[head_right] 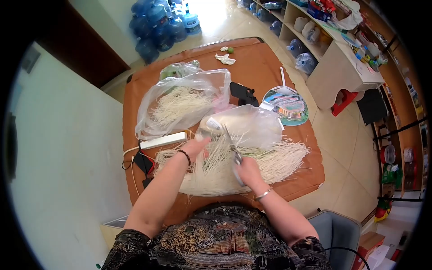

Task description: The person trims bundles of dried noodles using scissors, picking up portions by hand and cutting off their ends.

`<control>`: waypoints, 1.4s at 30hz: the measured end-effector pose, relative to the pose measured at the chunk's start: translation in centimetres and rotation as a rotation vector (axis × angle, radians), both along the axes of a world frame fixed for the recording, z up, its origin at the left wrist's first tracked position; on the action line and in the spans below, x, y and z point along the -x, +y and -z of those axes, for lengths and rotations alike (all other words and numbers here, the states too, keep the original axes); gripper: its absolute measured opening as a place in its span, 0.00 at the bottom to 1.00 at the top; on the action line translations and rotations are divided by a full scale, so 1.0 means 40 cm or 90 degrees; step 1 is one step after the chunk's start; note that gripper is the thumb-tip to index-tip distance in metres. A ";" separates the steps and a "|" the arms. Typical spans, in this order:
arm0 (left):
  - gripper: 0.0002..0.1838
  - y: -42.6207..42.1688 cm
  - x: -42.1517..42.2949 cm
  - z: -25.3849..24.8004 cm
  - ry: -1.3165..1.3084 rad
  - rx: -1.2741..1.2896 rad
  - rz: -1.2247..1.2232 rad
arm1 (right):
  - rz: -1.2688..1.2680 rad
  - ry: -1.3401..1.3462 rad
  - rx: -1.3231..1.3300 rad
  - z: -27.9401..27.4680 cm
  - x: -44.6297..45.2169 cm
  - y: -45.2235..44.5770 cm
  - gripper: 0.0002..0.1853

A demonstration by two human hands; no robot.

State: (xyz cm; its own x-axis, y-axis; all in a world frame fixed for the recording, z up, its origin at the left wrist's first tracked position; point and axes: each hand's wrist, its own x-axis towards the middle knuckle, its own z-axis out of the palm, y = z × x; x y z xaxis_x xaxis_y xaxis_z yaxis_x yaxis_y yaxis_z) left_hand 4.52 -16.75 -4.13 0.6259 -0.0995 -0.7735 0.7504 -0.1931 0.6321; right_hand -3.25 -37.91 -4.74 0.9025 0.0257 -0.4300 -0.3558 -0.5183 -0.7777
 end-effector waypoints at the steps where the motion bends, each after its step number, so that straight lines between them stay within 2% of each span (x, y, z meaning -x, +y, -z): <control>1: 0.22 -0.011 -0.003 0.038 -0.001 -0.003 0.007 | -0.031 -0.078 0.088 0.019 -0.010 0.018 0.16; 2: 0.26 -0.015 -0.008 0.105 -0.013 -0.031 0.029 | -0.023 -0.079 0.085 0.030 -0.019 0.035 0.16; 4: 0.29 -0.028 -0.004 0.108 -0.025 -0.064 0.057 | 0.004 -0.016 0.020 0.043 -0.030 0.062 0.19; 6: 0.33 -0.032 0.003 0.091 -0.081 -0.017 0.176 | 0.012 -0.028 -0.046 0.063 -0.040 0.073 0.19; 7: 0.31 -0.037 0.013 0.082 -0.059 0.029 0.093 | 0.048 0.025 -0.152 0.042 -0.042 0.079 0.14; 8: 0.31 -0.037 0.017 0.077 -0.058 0.029 0.095 | 0.084 0.079 -0.258 0.023 -0.042 0.081 0.10; 9: 0.28 -0.036 0.020 0.073 -0.013 0.169 0.036 | 0.085 0.079 -0.257 0.016 -0.041 0.080 0.10; 10: 0.26 -0.035 0.024 0.067 0.032 0.308 -0.024 | 0.109 0.135 -0.331 0.011 -0.041 0.081 0.09; 11: 0.26 -0.033 0.030 0.060 0.033 0.308 -0.028 | 0.132 0.193 -0.406 0.007 -0.041 0.085 0.07; 14: 0.20 -0.023 0.049 0.039 -0.048 0.225 0.001 | 0.108 0.178 -0.459 -0.011 -0.020 0.100 0.05; 18: 0.20 0.009 0.084 -0.013 -0.152 0.343 -0.025 | 0.038 0.154 -0.414 -0.056 -0.010 0.099 0.06; 20: 0.22 0.016 0.088 -0.027 -0.223 0.292 0.108 | 0.044 0.235 -0.542 -0.061 -0.013 0.103 0.05; 21: 0.22 0.020 0.088 -0.025 -0.227 0.291 0.106 | 0.041 0.234 -0.541 -0.068 -0.013 0.105 0.05; 23: 0.23 0.029 0.092 -0.016 -0.244 0.264 0.120 | 0.027 0.325 -0.659 -0.086 -0.008 0.110 0.07; 24: 0.23 0.035 0.093 -0.025 -0.245 0.264 0.118 | 0.024 0.326 -0.658 -0.091 -0.007 0.111 0.07; 26: 0.23 0.057 0.092 -0.050 -0.192 0.301 0.097 | -0.055 0.233 -0.512 -0.097 -0.006 0.114 0.12; 27: 0.23 0.077 0.093 -0.031 -0.192 0.300 0.096 | -0.056 0.233 -0.513 -0.096 -0.005 0.113 0.12; 29: 0.22 0.120 0.094 0.024 -0.159 0.308 0.007 | -0.045 0.109 -0.326 -0.087 -0.007 0.101 0.15; 30: 0.22 0.132 0.095 0.013 -0.160 0.307 0.007 | -0.046 0.108 -0.326 -0.076 -0.011 0.091 0.15; 32: 0.22 0.148 0.104 -0.020 -0.048 0.404 -0.075 | 0.143 0.215 -0.511 -0.037 -0.019 0.060 0.13; 33: 0.22 0.155 0.106 -0.025 -0.049 0.402 -0.075 | 0.182 0.242 -0.578 0.002 -0.023 0.040 0.10; 35: 0.22 0.173 0.103 -0.040 -0.050 0.496 -0.104 | 0.199 0.275 -0.573 0.029 -0.033 0.019 0.09; 38: 0.22 0.227 0.096 -0.101 -0.127 0.513 -0.137 | 0.209 0.316 -0.567 0.033 -0.037 0.021 0.07; 40: 0.23 0.256 0.094 -0.147 -0.183 0.461 -0.126 | 0.184 0.285 -0.532 0.044 -0.033 0.023 0.07; 42: 0.25 0.292 0.088 -0.175 -0.232 0.626 -0.150 | 0.185 0.279 -0.552 0.045 -0.027 0.019 0.08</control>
